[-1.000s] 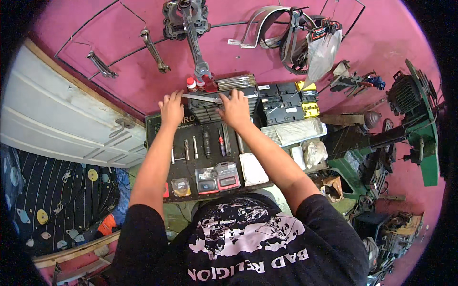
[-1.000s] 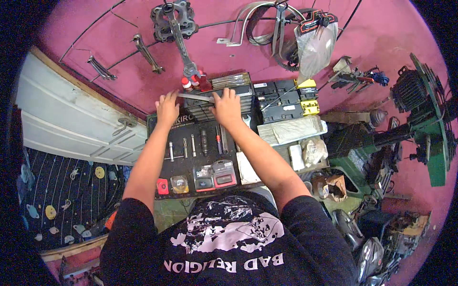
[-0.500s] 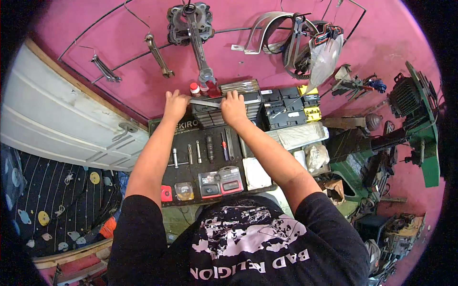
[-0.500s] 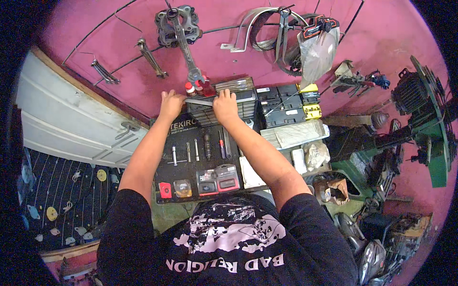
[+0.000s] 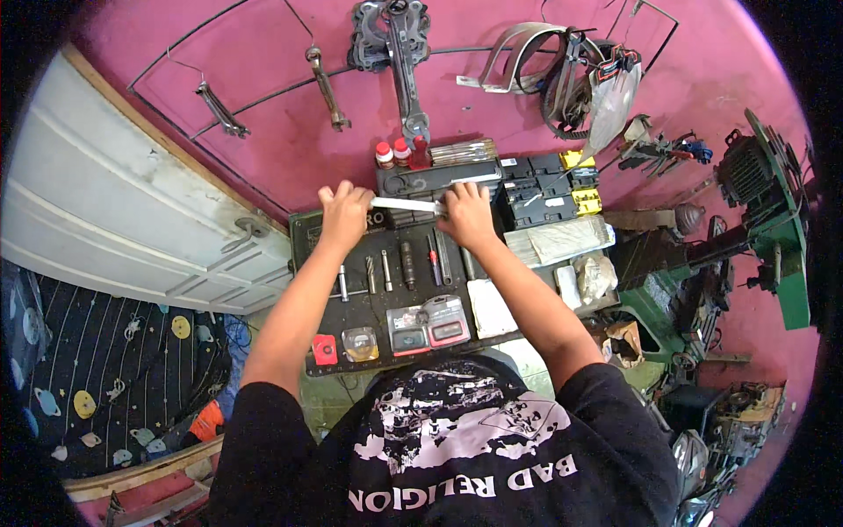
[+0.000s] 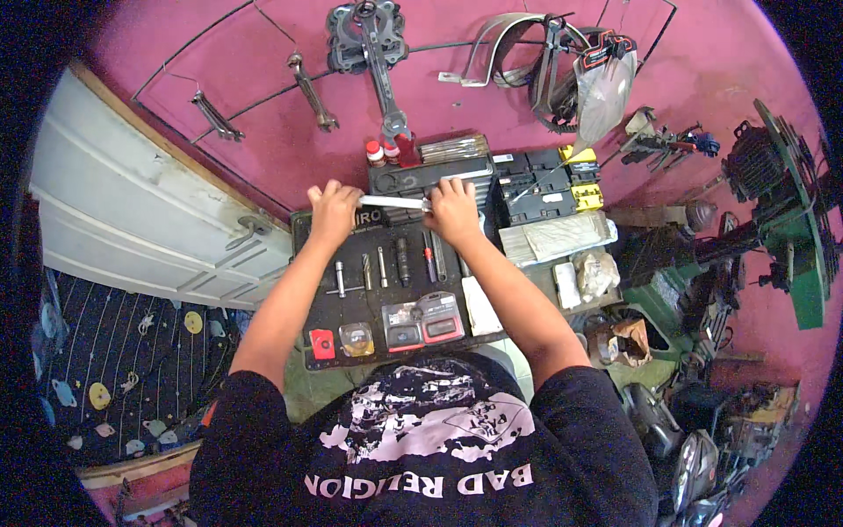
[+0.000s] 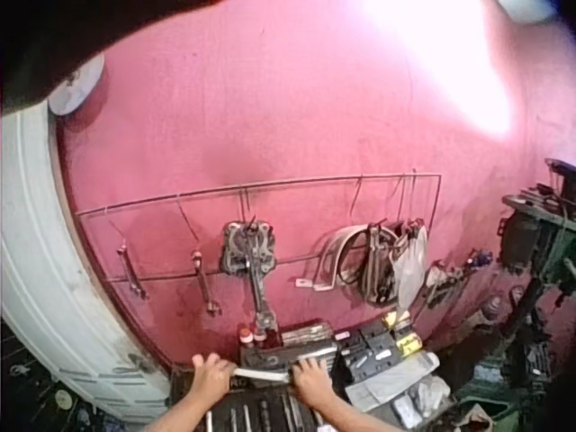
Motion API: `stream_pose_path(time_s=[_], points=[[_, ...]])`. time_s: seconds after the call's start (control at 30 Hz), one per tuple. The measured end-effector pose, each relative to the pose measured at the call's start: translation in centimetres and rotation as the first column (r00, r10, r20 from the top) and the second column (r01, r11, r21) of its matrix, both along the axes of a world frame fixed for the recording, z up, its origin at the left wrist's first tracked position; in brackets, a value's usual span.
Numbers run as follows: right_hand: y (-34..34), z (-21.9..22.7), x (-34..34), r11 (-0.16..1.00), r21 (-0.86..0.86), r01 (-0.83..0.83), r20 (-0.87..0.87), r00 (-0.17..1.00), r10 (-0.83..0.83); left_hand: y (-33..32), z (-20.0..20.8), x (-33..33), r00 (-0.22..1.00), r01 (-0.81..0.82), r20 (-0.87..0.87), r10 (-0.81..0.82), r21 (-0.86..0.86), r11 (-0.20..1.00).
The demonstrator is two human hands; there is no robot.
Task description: The person organizes various tools on a workbench. They pick up and place down items such as a caliper, screwdriver, and drill bits, arranging them in a neat row. The person also handles a small red box and a plastic bag containing parts, placing them on the bench.
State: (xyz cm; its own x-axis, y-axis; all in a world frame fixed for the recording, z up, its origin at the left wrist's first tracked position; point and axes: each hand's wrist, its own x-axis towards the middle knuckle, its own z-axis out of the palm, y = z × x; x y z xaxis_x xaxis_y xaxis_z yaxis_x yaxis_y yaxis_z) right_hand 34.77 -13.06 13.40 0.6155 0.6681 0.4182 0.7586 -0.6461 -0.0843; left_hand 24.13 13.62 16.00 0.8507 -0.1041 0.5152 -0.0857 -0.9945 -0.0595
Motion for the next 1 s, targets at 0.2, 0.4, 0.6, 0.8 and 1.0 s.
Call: stream_pose_path(time_s=[0.2, 0.4, 0.6, 0.8, 1.0], points=[[-6.2, -3.7, -12.6, 0.99, -0.1, -0.099, -0.166, 0.983, 0.081, -5.5, -5.3, -14.5, 0.953, -0.088, -0.299, 0.042, -0.139, 0.986], [-10.3, -11.1, -20.7, 0.958, -0.227, -0.174, -0.375, 0.924, 0.079, -9.5, -13.2, -23.4, 0.84, -0.141, -0.54, -0.052, -0.31, 0.94], [-10.4, -13.6, -22.2, 0.942, -0.301, -0.146, -0.352, 0.935, 0.032, -9.5, -17.4, -24.3, 0.839, -0.084, -0.53, -0.124, -0.35, 0.933], [-10.3, -13.5, -22.7, 0.934, -0.341, -0.109, -0.354, 0.935, -0.02, -9.9, -17.9, -24.1, 0.855, -0.111, -0.509, -0.095, -0.359, 0.927], [-10.4, -13.4, -22.3, 0.933, -0.344, -0.107, -0.323, 0.946, -0.01, -10.4, -17.7, -24.1, 0.887, -0.123, -0.456, -0.069, -0.378, 0.918]])
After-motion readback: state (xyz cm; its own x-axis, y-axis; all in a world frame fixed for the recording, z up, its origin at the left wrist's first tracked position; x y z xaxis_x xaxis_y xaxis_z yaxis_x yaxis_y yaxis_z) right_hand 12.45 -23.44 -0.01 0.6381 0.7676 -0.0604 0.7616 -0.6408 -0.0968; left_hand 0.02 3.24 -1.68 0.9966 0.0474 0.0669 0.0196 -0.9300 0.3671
